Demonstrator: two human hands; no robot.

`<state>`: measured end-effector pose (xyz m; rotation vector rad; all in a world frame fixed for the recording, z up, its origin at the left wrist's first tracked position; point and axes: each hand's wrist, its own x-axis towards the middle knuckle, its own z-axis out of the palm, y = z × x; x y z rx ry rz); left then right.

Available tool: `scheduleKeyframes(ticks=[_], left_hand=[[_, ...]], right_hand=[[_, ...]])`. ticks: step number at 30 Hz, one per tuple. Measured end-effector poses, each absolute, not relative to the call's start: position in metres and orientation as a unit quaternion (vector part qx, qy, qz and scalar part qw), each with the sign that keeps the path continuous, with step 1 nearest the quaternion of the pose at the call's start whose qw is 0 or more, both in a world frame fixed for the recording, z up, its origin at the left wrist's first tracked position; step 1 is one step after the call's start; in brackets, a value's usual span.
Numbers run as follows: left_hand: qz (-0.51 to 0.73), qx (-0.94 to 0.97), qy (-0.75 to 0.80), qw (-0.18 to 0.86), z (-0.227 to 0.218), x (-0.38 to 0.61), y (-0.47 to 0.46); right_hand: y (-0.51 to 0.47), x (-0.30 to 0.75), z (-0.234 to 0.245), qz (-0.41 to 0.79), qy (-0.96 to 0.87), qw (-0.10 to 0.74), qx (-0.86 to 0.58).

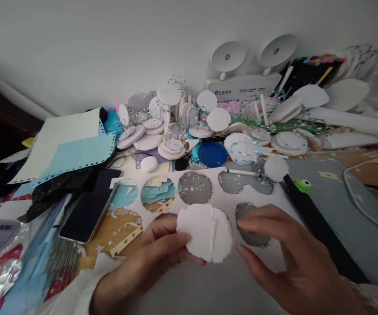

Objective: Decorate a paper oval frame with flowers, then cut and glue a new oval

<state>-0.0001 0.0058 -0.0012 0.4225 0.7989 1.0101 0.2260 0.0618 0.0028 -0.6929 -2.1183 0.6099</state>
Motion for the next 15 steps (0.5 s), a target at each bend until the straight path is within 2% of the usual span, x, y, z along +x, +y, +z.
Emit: scheduleKeyframes(ticks=[2, 4, 6, 10, 15], left_hand=[[0.46, 0.231, 0.388, 0.765, 0.002, 0.0, 0.005], [0.439, 0.27, 0.408, 0.754, 0.005, 0.0, 0.005], [0.42, 0.294, 0.429, 0.743, 0.007, -0.001, 0.005], [0.418, 0.302, 0.452, 0.728, 0.004, -0.004, 0.003], [0.435, 0.246, 0.43, 0.752, 0.002, 0.0, 0.001]], right_hand=[[0.056, 0.221, 0.003, 0.391, -0.757, 0.403, -0.335], [0.052, 0.215, 0.004, 0.525, -0.676, 0.36, -0.371], [0.051, 0.212, 0.004, 0.611, -0.623, 0.309, -0.377], [0.051, 0.215, 0.0, 0.682, -0.584, 0.248, -0.364], [0.052, 0.216, 0.0, 0.724, -0.557, 0.21, -0.349]])
